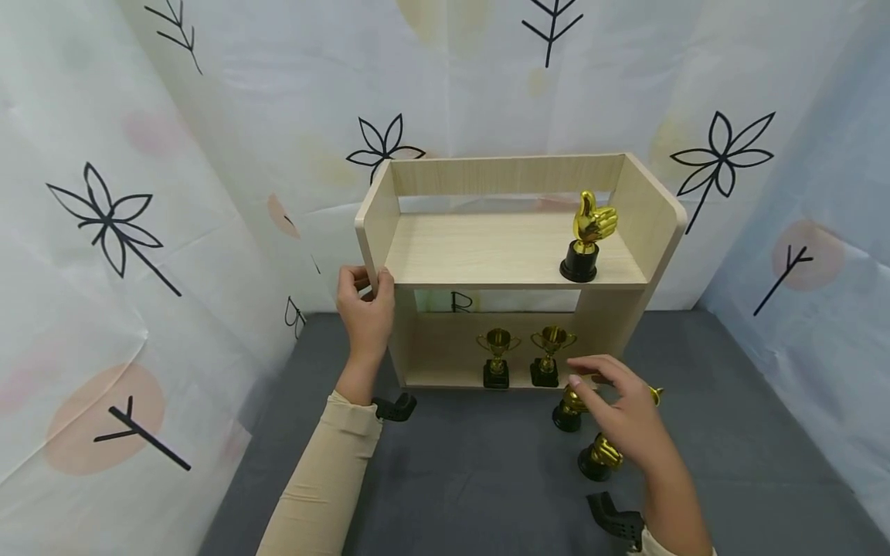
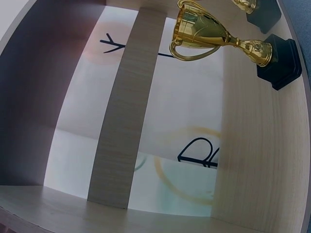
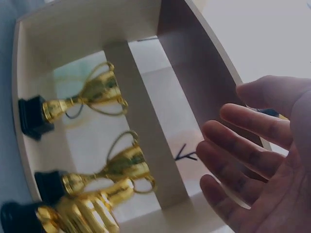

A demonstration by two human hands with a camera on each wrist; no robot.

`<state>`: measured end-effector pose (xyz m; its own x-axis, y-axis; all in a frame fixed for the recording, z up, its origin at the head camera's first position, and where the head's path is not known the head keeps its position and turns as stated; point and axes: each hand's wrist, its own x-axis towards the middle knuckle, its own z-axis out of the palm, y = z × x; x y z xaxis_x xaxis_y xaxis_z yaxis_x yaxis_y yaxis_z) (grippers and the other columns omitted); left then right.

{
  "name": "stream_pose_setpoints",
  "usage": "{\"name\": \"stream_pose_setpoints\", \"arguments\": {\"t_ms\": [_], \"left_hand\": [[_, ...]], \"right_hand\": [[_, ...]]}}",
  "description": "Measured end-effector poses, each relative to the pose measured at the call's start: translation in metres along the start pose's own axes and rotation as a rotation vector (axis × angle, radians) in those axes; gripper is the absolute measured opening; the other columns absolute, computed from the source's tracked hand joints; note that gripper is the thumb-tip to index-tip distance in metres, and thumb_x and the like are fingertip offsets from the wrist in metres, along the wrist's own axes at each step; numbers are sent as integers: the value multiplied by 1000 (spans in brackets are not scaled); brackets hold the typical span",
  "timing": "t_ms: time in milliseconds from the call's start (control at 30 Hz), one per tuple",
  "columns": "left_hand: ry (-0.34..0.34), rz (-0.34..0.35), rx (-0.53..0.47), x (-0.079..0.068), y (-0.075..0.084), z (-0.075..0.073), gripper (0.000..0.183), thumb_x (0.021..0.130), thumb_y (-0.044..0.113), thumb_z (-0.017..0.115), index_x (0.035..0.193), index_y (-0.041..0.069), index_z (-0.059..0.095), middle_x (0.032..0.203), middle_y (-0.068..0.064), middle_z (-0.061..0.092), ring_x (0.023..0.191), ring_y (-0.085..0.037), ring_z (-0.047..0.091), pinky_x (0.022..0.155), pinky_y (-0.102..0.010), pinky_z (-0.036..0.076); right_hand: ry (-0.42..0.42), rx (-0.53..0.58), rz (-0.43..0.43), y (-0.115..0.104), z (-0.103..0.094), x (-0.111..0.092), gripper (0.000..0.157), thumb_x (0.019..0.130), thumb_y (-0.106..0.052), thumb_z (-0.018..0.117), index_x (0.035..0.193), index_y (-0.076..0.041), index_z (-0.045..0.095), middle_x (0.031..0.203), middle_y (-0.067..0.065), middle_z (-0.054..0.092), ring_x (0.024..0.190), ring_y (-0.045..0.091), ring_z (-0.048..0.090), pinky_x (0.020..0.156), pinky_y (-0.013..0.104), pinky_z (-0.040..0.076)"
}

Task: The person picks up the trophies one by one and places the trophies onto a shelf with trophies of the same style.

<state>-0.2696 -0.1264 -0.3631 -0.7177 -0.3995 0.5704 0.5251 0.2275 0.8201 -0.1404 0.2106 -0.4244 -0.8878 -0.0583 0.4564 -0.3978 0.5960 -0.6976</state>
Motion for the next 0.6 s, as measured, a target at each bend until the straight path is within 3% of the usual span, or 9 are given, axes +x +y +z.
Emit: {"name": "stream_pose_setpoints", "arguments": {"t_ms": [100, 233, 433, 600], "left_hand": [[-1, 5, 8, -1, 2, -1, 18, 102, 6, 63, 108, -9, 56, 107, -25, 60, 98, -32, 66, 73, -19, 51], [-8, -5, 10, 0, 0, 0, 17, 102, 6, 63, 108, -9, 56, 108, -26, 60, 99, -32, 66, 75, -24, 53], [-3, 1, 14, 6, -22, 1, 20, 103, 9, 65, 110, -8, 57, 110, -27, 60, 99, -31, 65, 75, -29, 53], [-14, 13, 9, 8, -31, -1, 23, 103, 16, 67, 110, -4, 58, 109, -21, 62, 98, -26, 67, 77, -34, 55]], "right_hand": [[-25, -39, 16, 1, -9, -2, 26, 104, -15, 71, 129, -17, 74, 123, 1, 72, 108, -3, 59, 89, 13, 45], [-35, -68, 42, 6, -23, -6, 27, 104, -17, 70, 131, -17, 73, 124, 2, 72, 108, -7, 58, 87, 14, 44], [-24, -112, 75, 20, -40, -13, 26, 105, -19, 69, 131, -13, 72, 120, 0, 70, 104, -16, 54, 81, 16, 46], [-24, -159, 93, 26, -52, -15, 27, 104, -19, 70, 130, -12, 72, 121, 2, 70, 105, -17, 53, 87, 15, 44]]}}
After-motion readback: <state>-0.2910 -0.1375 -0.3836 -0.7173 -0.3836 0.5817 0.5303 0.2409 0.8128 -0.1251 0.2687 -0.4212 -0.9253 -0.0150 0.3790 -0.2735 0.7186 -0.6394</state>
